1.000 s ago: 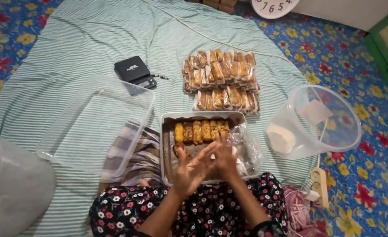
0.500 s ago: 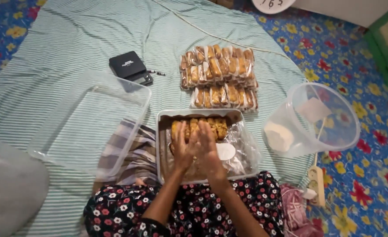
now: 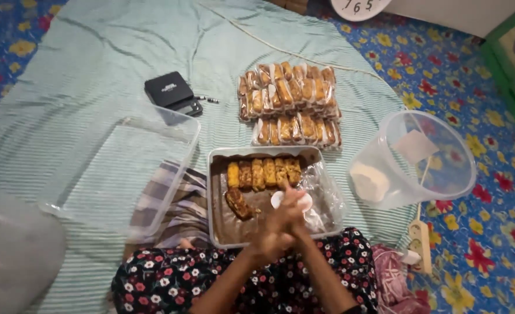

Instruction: Individually packaging long biscuits into plastic bags from a metal tray.

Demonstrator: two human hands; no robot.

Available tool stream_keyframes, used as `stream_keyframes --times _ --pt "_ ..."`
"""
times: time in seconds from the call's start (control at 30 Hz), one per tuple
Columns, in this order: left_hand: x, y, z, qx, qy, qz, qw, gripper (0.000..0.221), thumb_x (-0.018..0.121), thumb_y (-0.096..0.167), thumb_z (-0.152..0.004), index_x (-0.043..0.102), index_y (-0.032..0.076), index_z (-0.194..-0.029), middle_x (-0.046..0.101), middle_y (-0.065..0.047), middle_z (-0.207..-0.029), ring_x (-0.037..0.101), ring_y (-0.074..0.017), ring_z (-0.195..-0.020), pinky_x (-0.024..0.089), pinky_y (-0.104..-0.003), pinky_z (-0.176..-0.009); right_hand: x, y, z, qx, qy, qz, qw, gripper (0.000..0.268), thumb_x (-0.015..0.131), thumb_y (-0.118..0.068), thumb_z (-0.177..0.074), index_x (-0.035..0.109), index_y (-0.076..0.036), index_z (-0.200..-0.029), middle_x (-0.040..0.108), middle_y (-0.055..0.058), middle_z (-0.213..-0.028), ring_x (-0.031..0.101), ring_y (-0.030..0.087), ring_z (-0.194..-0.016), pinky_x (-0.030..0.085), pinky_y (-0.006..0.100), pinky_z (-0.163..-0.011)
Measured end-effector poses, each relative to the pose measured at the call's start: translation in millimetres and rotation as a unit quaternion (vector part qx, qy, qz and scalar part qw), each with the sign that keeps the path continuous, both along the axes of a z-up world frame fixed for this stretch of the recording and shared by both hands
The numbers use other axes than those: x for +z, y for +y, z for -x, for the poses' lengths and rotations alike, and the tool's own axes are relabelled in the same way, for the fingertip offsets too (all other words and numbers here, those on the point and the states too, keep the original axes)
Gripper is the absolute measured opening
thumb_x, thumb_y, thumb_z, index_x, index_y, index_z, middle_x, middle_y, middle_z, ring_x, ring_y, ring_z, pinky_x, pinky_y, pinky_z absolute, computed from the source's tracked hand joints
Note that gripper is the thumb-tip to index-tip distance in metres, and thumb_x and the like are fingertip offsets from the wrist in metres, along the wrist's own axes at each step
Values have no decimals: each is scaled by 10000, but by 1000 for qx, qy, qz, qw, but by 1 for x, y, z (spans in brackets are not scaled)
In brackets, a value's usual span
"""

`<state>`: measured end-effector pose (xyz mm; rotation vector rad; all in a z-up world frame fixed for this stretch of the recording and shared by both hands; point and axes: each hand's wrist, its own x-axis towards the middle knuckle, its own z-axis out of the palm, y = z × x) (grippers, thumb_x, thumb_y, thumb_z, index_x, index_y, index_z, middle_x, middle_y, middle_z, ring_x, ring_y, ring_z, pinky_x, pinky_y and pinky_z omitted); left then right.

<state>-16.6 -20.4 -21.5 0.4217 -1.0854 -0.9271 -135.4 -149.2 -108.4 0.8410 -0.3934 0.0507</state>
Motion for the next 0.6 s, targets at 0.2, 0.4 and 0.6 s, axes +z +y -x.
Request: stream_keyframes --times 0.2,0.4,0.6 --pt "-27 -15 -39 390 -420 -88 815 620 561 589 -954 553 202 -1438 401 -185 -1580 285 -412 -1500 70 -602 -1181 115 103 -45 -218 515 439 703 854 265 -810 -914 528 -188 -1438 619 171 -1363 571 340 -1277 395 556 -1107" --pt "-40 -26 -40 366 -119 -310 869 715 594 526 -986 461 78 -1526 429 -268 -1526 400 -453 -1413 283 -587 -1159 108 100 -54 -401 408 759 311 902 311 -696 -966 71 -152 -1643 71 58 -1716 44 253 -1565 73 473 -1237" --pt "-4 16 -12 48 123 -268 954 910 317 745 -922 208 154 -1606 203 -164 -1637 166 -376 -1503 76 -577 -1195 40 69 -51 -394 333 849 -110 742 328 -592 -1007 447 -72 -1523 368 100 -1630 252 278 -1531 214 416 -1225"
